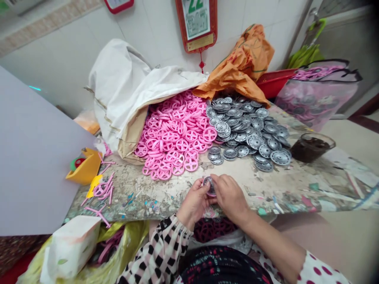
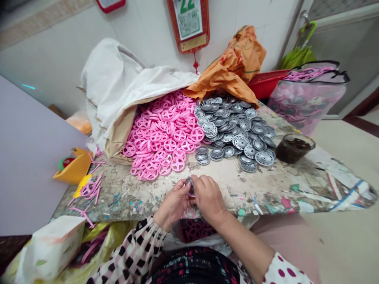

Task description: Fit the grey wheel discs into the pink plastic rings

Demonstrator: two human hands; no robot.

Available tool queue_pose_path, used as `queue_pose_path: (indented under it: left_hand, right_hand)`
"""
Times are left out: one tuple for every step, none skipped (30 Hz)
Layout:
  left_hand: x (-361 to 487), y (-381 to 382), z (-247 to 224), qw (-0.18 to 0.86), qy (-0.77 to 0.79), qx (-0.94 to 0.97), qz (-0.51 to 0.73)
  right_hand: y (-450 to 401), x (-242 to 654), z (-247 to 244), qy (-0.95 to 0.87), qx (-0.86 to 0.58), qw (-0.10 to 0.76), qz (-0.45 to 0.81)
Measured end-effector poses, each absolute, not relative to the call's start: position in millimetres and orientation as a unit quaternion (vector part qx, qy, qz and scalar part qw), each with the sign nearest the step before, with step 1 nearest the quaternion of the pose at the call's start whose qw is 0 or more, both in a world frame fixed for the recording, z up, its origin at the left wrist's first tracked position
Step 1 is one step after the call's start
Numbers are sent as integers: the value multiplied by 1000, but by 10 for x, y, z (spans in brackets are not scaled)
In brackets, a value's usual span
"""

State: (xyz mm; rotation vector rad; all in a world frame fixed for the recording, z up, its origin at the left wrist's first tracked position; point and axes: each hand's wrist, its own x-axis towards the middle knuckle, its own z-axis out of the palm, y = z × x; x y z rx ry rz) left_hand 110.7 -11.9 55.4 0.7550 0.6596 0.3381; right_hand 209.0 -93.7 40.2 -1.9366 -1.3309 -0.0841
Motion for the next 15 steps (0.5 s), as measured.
queue_pose_path:
  left_hand:
    - [1079, -121, 568, 862, 312, 365, 162]
    - [1048, -119, 583, 861, 311, 370, 161]
    - [1018, -117, 599, 859, 310, 374, 160]
    - [991, -117, 615, 857, 309, 381, 159]
    - [971, -120, 627, 854, 308, 389, 159]
    - [957, -128, 635, 849, 307, 398, 160]
    - [950, -140, 636, 844, 307, 409, 163]
    - [947, -154, 630, 837, 308, 420, 167]
    - [947, -169, 617, 830, 310, 430, 173]
    - [947, -183, 598, 823, 313, 438, 178]
    - [944, -194, 576, 818, 318, 444, 181]
    - [936, -203, 554, 814, 322, 449, 179]
    - [923, -209, 533, 812, 325, 453, 171]
    - [906, -212, 515, 812, 328, 457, 158]
    - [886, -215, 503, 812, 329, 460, 146]
  right_hand:
    - [-955, 2056, 395, -517, -762, 388, -33]
    - [-979, 2049, 402, -508, -762, 401, -22]
    - [-1004, 2063, 421, -500, -758, 419, 3]
    - [-1027, 2088, 450, -495, -749, 438, 43]
    - [-1048, 2119, 483, -492, -736, 454, 95]
    - [-1064, 2148, 515, -491, -721, 464, 152]
    - [-1075, 2170, 540, -488, -707, 470, 203]
    - [-1082, 2183, 552, -481, -697, 474, 242]
    - [-1086, 2187, 550, -469, -692, 479, 266]
    - [-1087, 2183, 531, -455, -692, 486, 279]
    - [-1087, 2173, 499, -438, -694, 496, 285]
    - [-1085, 2160, 457, -422, -694, 506, 291]
    - [-1082, 2147, 410, -407, -690, 516, 302]
    - [-1079, 2132, 363, -398, -682, 524, 318]
    - [-1076, 2116, 321, -393, -671, 533, 335]
